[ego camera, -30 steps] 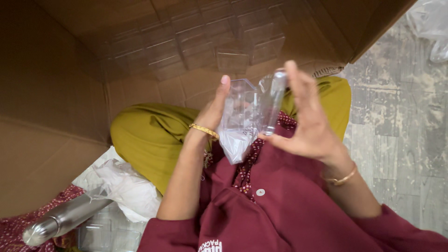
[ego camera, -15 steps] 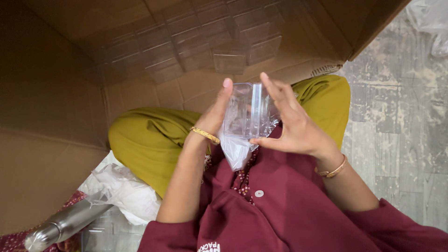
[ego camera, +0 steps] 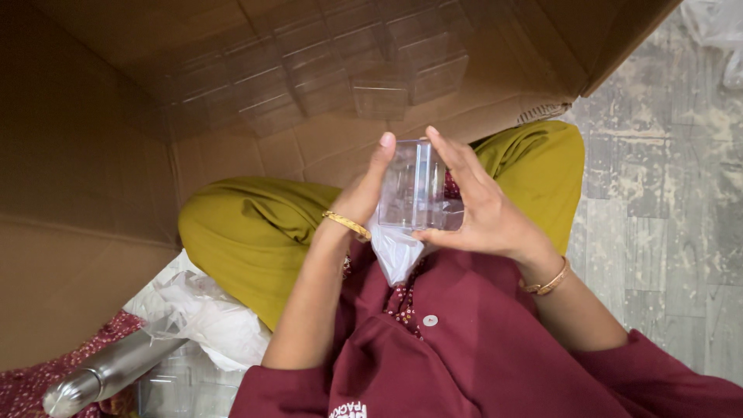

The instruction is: The person sits on the floor with a large cardboard carton in front of them. They take clear plastic containers, place each into a small plastic bag, twist the bag closed, and set the bagged container into the carton, repeating this for many containers.

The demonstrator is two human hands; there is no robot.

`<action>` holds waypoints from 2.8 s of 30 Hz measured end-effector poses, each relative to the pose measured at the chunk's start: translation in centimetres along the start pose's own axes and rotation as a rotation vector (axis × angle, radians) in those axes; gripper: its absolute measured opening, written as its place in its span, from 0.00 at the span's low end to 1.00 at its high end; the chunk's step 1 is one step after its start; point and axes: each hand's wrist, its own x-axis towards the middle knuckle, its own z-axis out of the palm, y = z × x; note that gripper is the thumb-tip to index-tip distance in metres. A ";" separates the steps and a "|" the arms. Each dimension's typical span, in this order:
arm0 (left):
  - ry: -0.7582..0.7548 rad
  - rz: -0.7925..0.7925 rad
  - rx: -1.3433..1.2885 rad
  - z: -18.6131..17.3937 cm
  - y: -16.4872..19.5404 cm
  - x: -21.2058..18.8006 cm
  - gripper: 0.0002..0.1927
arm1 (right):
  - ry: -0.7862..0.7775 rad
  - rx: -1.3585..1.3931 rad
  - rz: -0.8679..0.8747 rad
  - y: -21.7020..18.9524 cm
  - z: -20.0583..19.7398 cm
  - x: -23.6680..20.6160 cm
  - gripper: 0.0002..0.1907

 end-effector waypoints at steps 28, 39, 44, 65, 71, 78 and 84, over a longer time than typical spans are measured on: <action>0.473 0.479 0.366 0.0 -2.0 3.2 0.20 | 0.282 0.540 0.453 6.2 2.7 2.1 0.18; 0.394 0.481 0.202 0.3 -3.2 3.1 0.12 | 0.166 0.658 0.484 6.9 1.9 1.1 0.13; 0.273 0.486 0.173 0.1 -3.5 2.6 0.14 | 0.248 0.448 0.487 6.0 2.3 1.9 0.08; 0.143 0.320 -0.221 -0.9 -4.1 3.3 0.14 | 0.470 0.675 0.384 8.3 3.0 2.2 0.12; 0.058 0.127 -0.651 -5.0 -5.0 3.4 0.09 | 0.008 1.694 0.354 11.6 2.6 -0.2 0.23; 0.575 0.480 0.878 -10.2 -5.3 10.3 0.10 | 0.515 0.954 0.423 13.6 3.3 5.2 0.05; 0.823 0.675 0.856 -10.4 -6.0 15.7 0.27 | 0.602 -0.120 0.266 14.1 6.9 10.4 0.20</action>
